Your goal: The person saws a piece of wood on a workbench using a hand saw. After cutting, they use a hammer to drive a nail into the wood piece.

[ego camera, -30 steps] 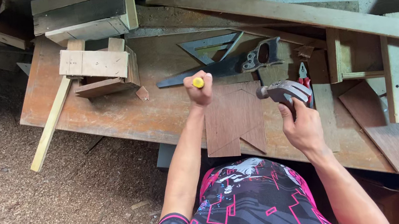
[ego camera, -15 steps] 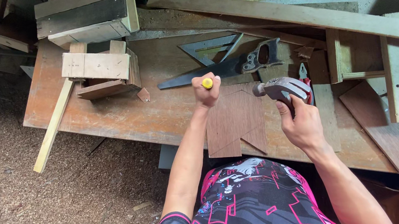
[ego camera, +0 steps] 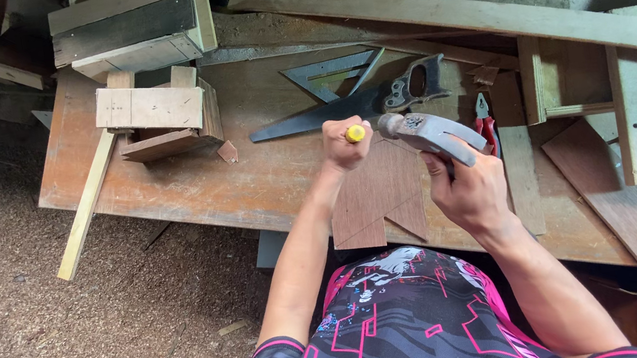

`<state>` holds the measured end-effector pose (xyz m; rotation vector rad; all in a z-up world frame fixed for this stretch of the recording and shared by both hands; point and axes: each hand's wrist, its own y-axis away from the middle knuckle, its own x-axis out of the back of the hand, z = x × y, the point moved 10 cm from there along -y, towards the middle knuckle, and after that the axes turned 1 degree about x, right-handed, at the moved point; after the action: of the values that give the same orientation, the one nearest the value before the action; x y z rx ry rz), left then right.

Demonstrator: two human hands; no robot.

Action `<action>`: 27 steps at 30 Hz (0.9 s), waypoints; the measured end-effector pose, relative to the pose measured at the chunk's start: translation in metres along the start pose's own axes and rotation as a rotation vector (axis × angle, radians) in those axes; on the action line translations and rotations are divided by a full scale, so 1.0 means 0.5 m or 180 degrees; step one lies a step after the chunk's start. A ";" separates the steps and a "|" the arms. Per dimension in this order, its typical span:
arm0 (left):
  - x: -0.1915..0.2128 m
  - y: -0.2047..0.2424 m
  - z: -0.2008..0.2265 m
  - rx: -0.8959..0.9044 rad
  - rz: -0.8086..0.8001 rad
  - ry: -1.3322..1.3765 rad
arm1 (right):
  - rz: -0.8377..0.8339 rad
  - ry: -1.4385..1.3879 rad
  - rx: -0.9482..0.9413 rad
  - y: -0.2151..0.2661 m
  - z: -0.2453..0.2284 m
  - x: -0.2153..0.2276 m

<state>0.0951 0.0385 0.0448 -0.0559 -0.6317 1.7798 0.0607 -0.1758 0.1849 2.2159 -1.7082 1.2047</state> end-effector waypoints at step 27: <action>-0.011 0.000 0.009 -0.0059 -0.0080 -0.0114 | 0.0394 -0.0331 0.0187 -0.028 -0.072 0.037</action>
<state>0.0953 0.0317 0.0471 -0.0285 -0.6721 1.7541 0.0548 -0.1665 0.2264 2.2741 -1.8987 1.1999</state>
